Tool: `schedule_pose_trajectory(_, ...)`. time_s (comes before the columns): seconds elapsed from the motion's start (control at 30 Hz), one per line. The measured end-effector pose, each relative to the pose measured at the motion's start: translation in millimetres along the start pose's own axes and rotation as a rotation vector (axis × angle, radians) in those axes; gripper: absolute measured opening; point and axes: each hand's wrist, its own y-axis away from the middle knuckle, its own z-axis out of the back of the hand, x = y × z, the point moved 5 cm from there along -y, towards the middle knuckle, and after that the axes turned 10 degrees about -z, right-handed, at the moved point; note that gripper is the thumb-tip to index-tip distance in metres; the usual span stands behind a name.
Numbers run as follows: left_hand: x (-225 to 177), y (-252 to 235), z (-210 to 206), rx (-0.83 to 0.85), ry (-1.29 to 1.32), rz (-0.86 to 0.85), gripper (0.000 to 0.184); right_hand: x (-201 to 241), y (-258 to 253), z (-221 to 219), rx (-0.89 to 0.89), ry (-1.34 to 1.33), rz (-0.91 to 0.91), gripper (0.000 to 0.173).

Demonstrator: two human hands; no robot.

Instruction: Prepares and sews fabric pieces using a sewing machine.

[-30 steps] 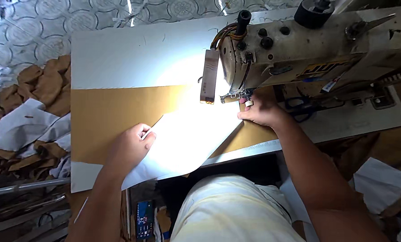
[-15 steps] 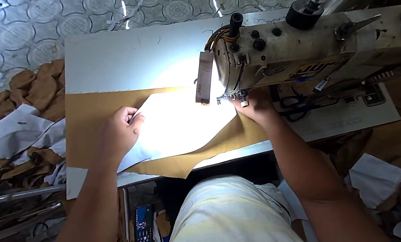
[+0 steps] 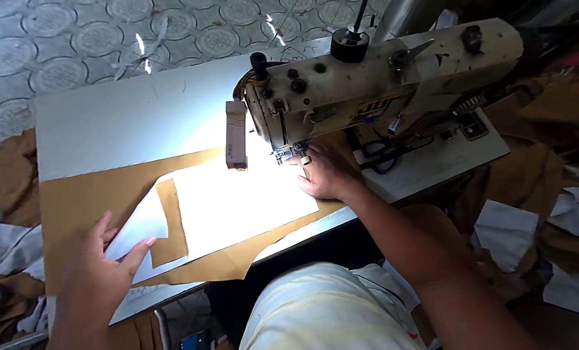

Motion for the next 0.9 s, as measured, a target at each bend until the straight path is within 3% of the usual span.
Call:
schedule_pose_trajectory(0.13, 4.3, -5.4, -2.9, -0.114, -0.091, 0.038, 0.056, 0.8, 1.3, -2.1, -0.008, 0.031, -0.013, 0.048)
schedule_pose_trajectory(0.3, 23.6, -9.1, -2.9, -0.205, -0.107, 0.084, 0.049, 2.4, 0.7, -1.8, 0.0, 0.015, -0.016, 0.049)
schedule_pose_trajectory(0.47, 23.5, -10.1, -3.7, -0.2, -0.174, 0.172, 0.054, 1.9, 0.0, -5.1, 0.028, 0.027, -0.022, 0.053)
schedule_pose_trajectory(0.67, 26.5, -8.4, -7.4, -0.218, -0.154, 0.12, 0.055, 4.3, -0.1, -3.9, 0.034, 0.003, -0.026, 0.051)
schedule_pose_trajectory(0.9, 26.8, -2.7, -4.9, -0.217, -0.123, 0.173, 0.057, 5.4, -1.2, -3.4, 0.035, -0.038, -0.015, 0.052)
